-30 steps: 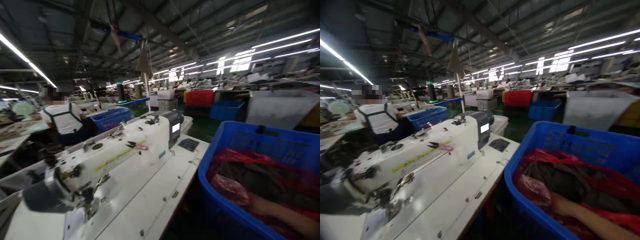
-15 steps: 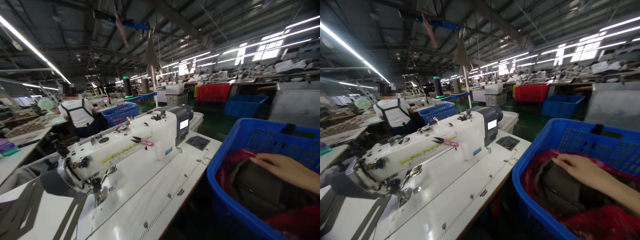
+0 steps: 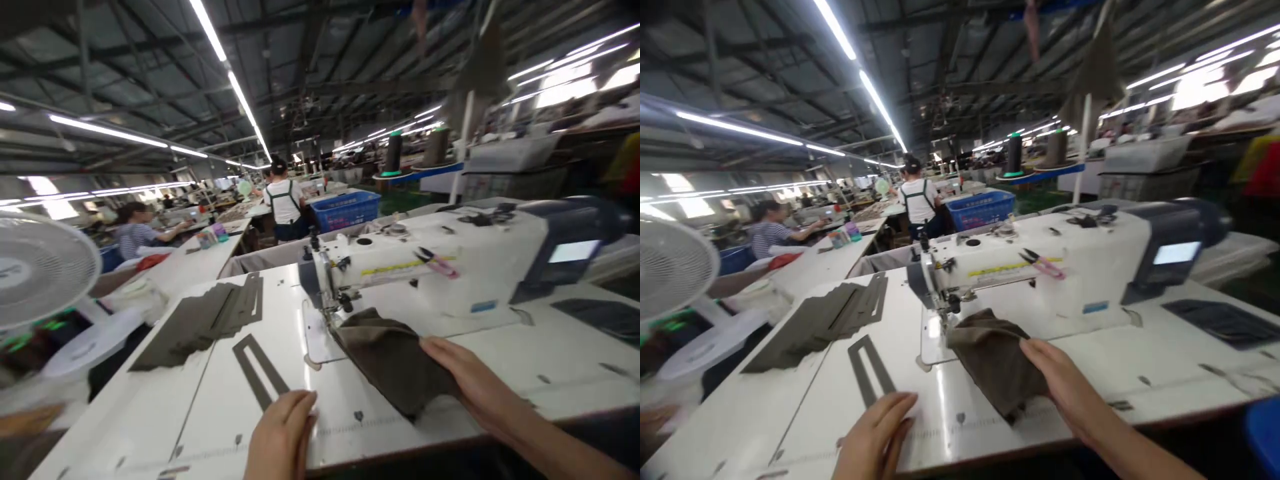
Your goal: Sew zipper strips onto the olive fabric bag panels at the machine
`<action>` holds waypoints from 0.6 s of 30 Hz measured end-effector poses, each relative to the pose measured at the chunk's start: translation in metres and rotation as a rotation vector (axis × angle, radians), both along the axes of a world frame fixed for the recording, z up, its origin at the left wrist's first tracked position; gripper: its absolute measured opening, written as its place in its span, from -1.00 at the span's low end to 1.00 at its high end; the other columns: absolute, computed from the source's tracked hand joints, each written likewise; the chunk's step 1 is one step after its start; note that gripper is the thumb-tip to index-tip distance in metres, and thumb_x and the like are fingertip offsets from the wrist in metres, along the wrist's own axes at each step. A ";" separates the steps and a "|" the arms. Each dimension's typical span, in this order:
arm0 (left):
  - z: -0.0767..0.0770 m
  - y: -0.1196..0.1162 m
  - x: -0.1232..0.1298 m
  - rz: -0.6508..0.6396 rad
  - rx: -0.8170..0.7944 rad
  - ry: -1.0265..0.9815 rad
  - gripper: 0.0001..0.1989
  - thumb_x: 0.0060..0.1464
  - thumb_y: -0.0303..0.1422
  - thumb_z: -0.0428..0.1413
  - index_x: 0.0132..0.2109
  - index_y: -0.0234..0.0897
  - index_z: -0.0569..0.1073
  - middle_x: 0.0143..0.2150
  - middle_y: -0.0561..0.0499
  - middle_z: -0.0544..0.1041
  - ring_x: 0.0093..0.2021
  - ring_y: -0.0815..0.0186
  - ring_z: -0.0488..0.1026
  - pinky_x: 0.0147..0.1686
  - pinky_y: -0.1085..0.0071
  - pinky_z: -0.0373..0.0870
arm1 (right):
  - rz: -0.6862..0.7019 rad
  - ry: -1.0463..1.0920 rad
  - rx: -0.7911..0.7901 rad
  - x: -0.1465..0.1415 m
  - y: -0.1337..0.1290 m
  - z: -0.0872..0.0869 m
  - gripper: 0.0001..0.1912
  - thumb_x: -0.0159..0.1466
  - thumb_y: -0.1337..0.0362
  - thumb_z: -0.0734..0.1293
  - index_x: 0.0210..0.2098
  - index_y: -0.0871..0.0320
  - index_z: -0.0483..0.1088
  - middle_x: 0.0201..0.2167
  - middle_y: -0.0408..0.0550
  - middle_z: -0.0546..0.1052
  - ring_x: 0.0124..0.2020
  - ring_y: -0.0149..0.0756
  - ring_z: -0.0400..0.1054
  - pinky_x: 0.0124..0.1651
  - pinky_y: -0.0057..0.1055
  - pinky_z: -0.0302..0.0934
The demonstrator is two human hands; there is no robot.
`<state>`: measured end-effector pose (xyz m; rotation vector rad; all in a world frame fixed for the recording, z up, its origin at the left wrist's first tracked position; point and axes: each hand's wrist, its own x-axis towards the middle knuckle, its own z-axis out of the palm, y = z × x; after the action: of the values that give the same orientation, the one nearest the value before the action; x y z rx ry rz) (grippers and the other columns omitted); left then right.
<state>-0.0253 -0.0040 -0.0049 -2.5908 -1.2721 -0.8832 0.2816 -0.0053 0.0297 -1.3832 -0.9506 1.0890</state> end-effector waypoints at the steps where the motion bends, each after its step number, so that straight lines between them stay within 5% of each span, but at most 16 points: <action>1: 0.001 0.001 0.006 0.000 -0.042 -0.006 -0.74 0.20 -0.38 -0.09 -0.06 -0.18 0.44 -0.15 -0.05 0.53 -0.20 0.23 0.49 -0.22 0.37 0.48 | 0.024 0.105 -0.055 -0.005 0.008 -0.010 -0.69 -0.06 -0.01 0.36 -0.55 0.13 0.39 -0.48 -0.06 0.51 -0.37 -0.17 0.39 -0.35 -0.36 0.29; 5: 0.006 0.014 0.031 -0.058 -0.194 -0.007 -0.76 0.11 -0.50 -0.04 -0.17 -0.19 0.49 -0.22 -0.03 0.53 -0.26 0.22 0.48 -0.28 0.34 0.45 | 0.019 0.189 -0.153 0.001 0.026 -0.035 -0.71 -0.06 0.07 0.39 -0.48 0.17 0.43 -0.38 0.05 0.54 -0.32 -0.09 0.42 -0.39 -0.31 0.31; 10: 0.016 0.035 0.062 -0.076 -0.411 -0.095 -0.74 0.07 -0.58 -0.04 -0.25 -0.23 0.50 -0.28 -0.02 0.52 -0.29 0.24 0.47 -0.25 0.34 0.40 | 0.035 0.041 -0.100 0.012 0.023 -0.027 -0.69 -0.02 0.01 0.36 -0.46 0.14 0.46 -0.28 0.06 0.55 -0.21 -0.02 0.41 -0.25 -0.28 0.34; 14: 0.029 0.056 0.056 0.051 -0.556 -0.488 -0.79 0.18 -0.47 -0.12 -0.13 -0.29 0.38 -0.36 0.00 0.48 -0.40 0.31 0.47 -0.37 0.40 0.39 | 0.217 -0.494 0.238 -0.012 -0.002 -0.014 -0.72 0.12 0.02 0.30 -0.36 0.09 0.49 -0.09 0.03 0.49 -0.02 -0.05 0.33 0.00 -0.28 0.24; 16: 0.038 0.064 0.039 0.167 -0.478 -0.628 -0.80 0.20 -0.40 -0.12 -0.10 -0.30 0.35 -0.36 0.00 0.45 -0.41 0.32 0.45 -0.42 0.43 0.37 | 0.456 -0.718 0.482 -0.033 -0.019 -0.015 -0.75 0.18 0.09 0.28 -0.24 0.03 0.47 -0.03 0.00 0.46 -0.01 -0.10 0.33 0.00 -0.30 0.25; 18: 0.047 0.068 0.021 0.141 -0.352 -0.573 -0.82 0.17 -0.38 -0.06 -0.14 -0.28 0.40 -0.32 -0.01 0.44 -0.35 0.30 0.43 -0.38 0.42 0.35 | 0.654 -0.854 0.696 -0.053 -0.032 -0.022 -0.78 0.22 0.14 0.26 -0.18 0.00 0.44 -0.08 -0.04 0.49 -0.09 -0.18 0.38 -0.01 -0.32 0.25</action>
<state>-0.0040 0.0642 0.0423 -2.5306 -1.8741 -1.5722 0.2290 -0.0373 0.0081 -0.9231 -2.2621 0.4470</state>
